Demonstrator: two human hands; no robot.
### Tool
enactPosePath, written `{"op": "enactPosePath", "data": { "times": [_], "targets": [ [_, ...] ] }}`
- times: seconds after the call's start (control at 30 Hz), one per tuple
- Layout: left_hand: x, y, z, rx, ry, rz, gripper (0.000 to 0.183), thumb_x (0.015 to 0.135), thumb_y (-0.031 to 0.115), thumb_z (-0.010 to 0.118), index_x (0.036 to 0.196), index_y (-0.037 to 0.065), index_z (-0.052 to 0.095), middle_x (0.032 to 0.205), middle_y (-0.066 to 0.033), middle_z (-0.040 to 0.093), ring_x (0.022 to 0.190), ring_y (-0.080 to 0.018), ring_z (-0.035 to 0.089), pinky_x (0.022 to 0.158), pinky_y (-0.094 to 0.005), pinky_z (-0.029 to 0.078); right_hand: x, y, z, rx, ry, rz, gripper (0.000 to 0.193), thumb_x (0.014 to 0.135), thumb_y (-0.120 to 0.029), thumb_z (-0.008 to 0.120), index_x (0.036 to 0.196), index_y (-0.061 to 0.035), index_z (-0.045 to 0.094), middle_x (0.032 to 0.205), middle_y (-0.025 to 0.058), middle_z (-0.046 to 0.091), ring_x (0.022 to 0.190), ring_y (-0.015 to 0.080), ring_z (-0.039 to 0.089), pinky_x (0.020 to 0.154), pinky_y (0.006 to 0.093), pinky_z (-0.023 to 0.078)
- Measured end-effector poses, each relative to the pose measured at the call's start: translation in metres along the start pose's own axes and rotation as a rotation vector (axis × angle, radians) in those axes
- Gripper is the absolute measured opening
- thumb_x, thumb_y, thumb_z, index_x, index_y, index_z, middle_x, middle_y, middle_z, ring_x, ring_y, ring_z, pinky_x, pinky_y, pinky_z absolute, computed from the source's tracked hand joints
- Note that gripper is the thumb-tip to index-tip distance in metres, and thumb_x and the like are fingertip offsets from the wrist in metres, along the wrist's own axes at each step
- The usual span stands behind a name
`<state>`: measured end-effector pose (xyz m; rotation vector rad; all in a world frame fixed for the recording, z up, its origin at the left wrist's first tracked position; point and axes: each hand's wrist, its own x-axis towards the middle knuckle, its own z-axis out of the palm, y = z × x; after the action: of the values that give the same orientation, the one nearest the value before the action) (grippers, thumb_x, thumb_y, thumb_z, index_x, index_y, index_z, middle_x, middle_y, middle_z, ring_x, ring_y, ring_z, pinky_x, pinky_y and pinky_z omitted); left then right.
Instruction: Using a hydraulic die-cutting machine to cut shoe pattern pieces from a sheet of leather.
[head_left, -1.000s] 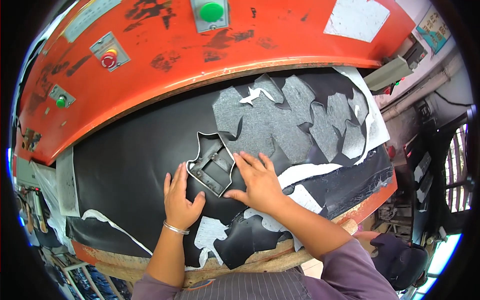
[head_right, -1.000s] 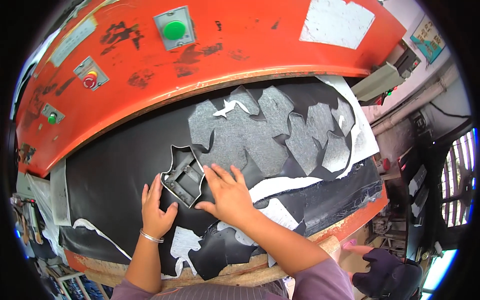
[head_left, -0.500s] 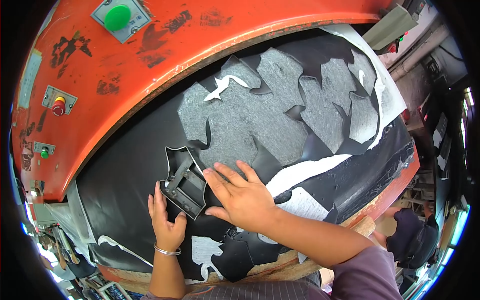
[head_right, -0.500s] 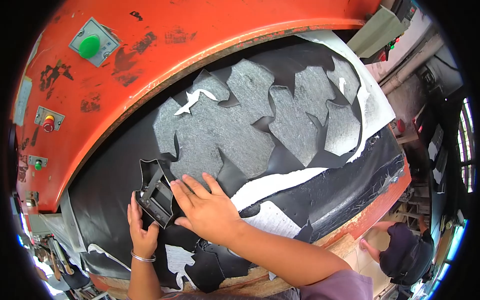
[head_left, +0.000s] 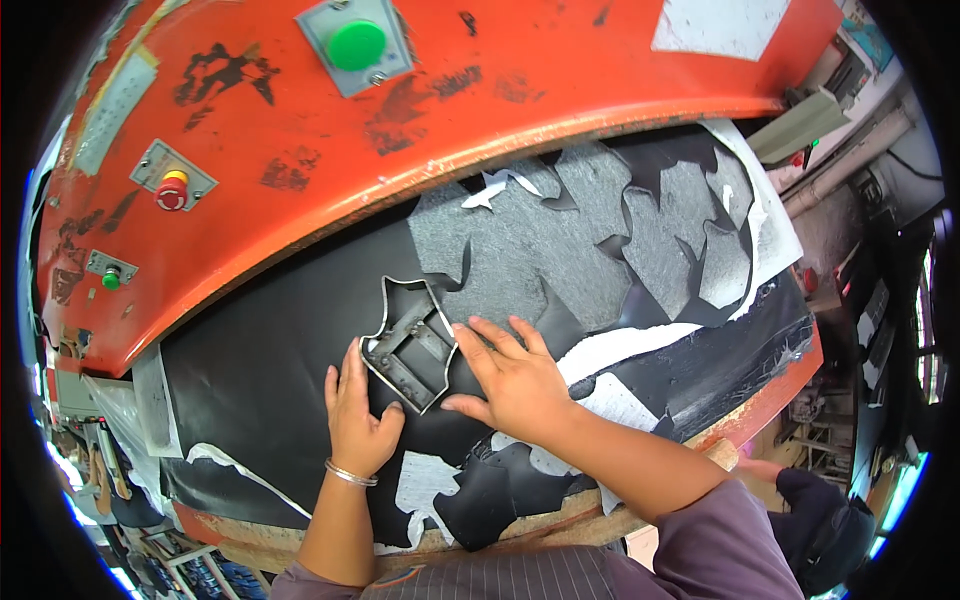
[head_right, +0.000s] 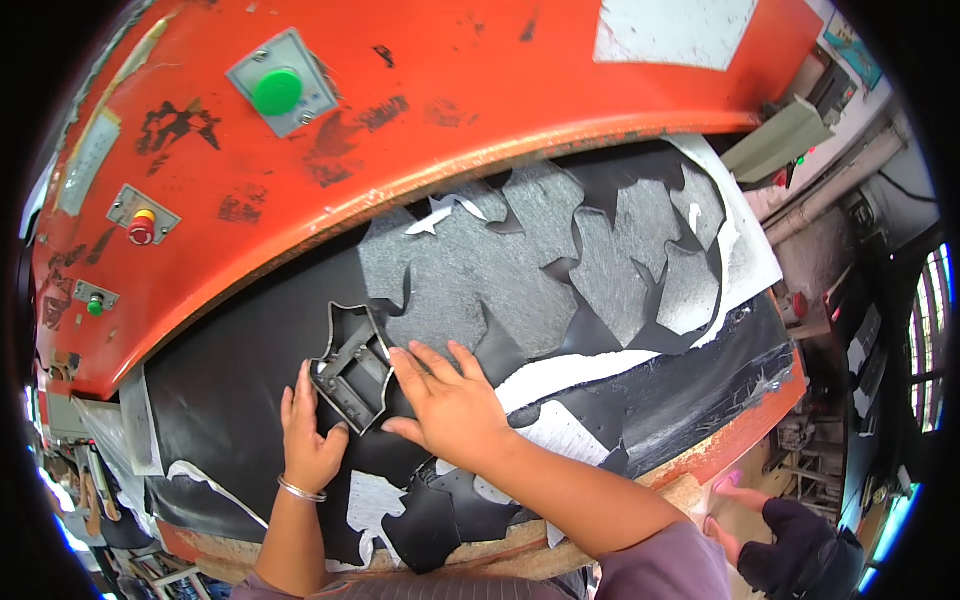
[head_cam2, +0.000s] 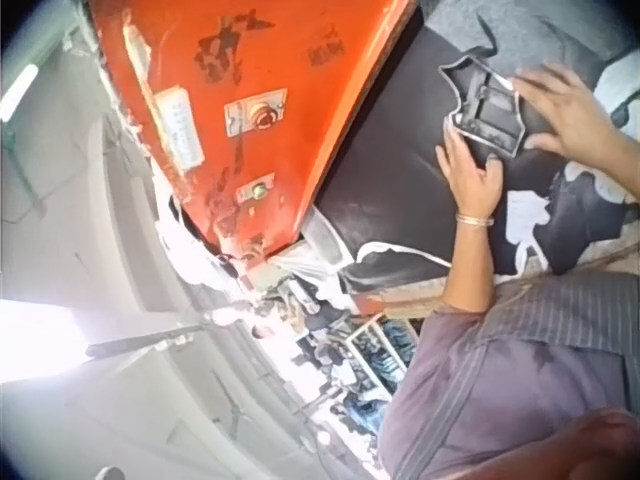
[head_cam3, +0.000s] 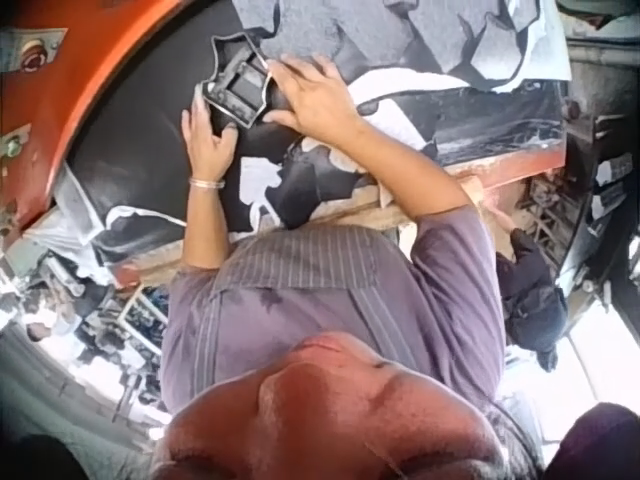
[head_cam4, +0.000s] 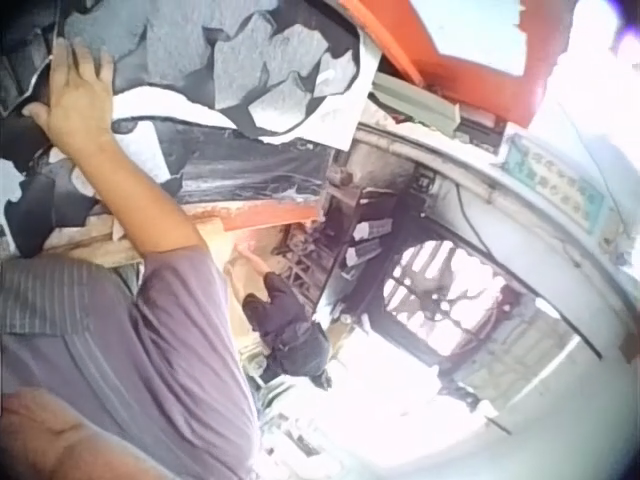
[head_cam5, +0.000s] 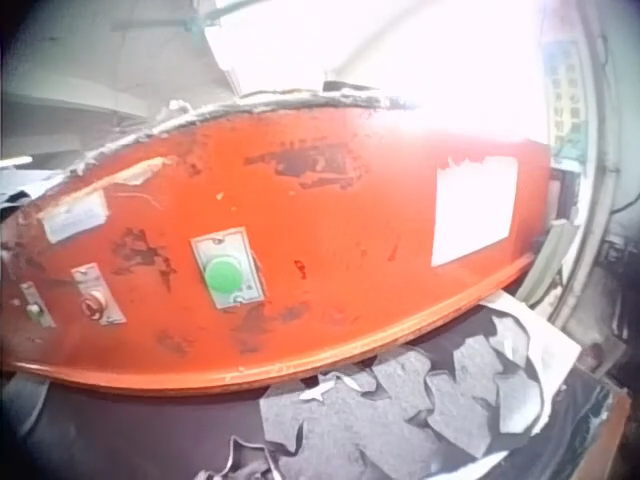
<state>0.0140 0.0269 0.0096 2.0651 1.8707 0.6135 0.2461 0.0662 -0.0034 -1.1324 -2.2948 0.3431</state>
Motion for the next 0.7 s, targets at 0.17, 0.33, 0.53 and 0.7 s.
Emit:
{"op": "enactPosePath", "data": {
  "times": [0.17,0.33,0.53,0.7],
  "targets": [
    [-0.013,-0.001,0.007,-0.038,0.015,0.021,0.085,0.070,0.019,0.060,0.145,-0.003,0.027,0.142,-0.0240,0.042,0.136,-0.0319,0.038,0.115,-0.0483,0.015,-0.015,-0.008,0.001,-0.073,-0.023,0.026,0.087,0.073,-0.050,0.074,0.135,0.0026,0.043,0.129,0.0203,0.054,0.125,0.0282,0.048,0.107,0.0481,0.030],
    [-0.040,-0.024,-0.010,-0.648,0.295,-0.112,0.076,0.078,0.009,0.064,0.146,0.000,0.030,0.144,-0.0209,0.042,0.136,-0.0291,0.039,0.112,-0.0437,0.028,-0.031,-0.029,-0.027,-0.001,0.008,0.033,0.087,0.075,-0.046,0.075,0.138,0.0013,0.040,0.129,0.0204,0.055,0.126,0.0329,0.047,0.107,0.0479,0.030],
    [-0.059,-0.091,-0.128,-0.641,0.922,-0.153,0.019,0.095,0.009,0.056,0.109,-0.003,0.062,0.098,-0.0082,0.067,0.091,-0.0133,0.063,0.082,-0.0270,0.049,-0.005,-0.080,-0.100,0.413,0.319,0.148,0.069,0.080,-0.025,0.078,0.134,0.0006,0.043,0.099,0.0178,0.065,0.080,0.0195,0.065,0.071,0.0314,0.052],
    [-0.048,-0.097,-0.204,-0.508,1.381,-0.014,0.026,0.100,0.021,0.050,0.087,0.000,0.059,0.085,-0.0040,0.062,0.077,-0.0108,0.055,0.071,-0.0265,0.045,0.058,-0.109,-0.128,0.528,0.606,0.036,0.043,0.085,-0.014,0.073,0.116,0.0006,0.047,0.072,0.0066,0.059,0.064,0.0100,0.057,0.059,0.0243,0.048]
  ]
}}
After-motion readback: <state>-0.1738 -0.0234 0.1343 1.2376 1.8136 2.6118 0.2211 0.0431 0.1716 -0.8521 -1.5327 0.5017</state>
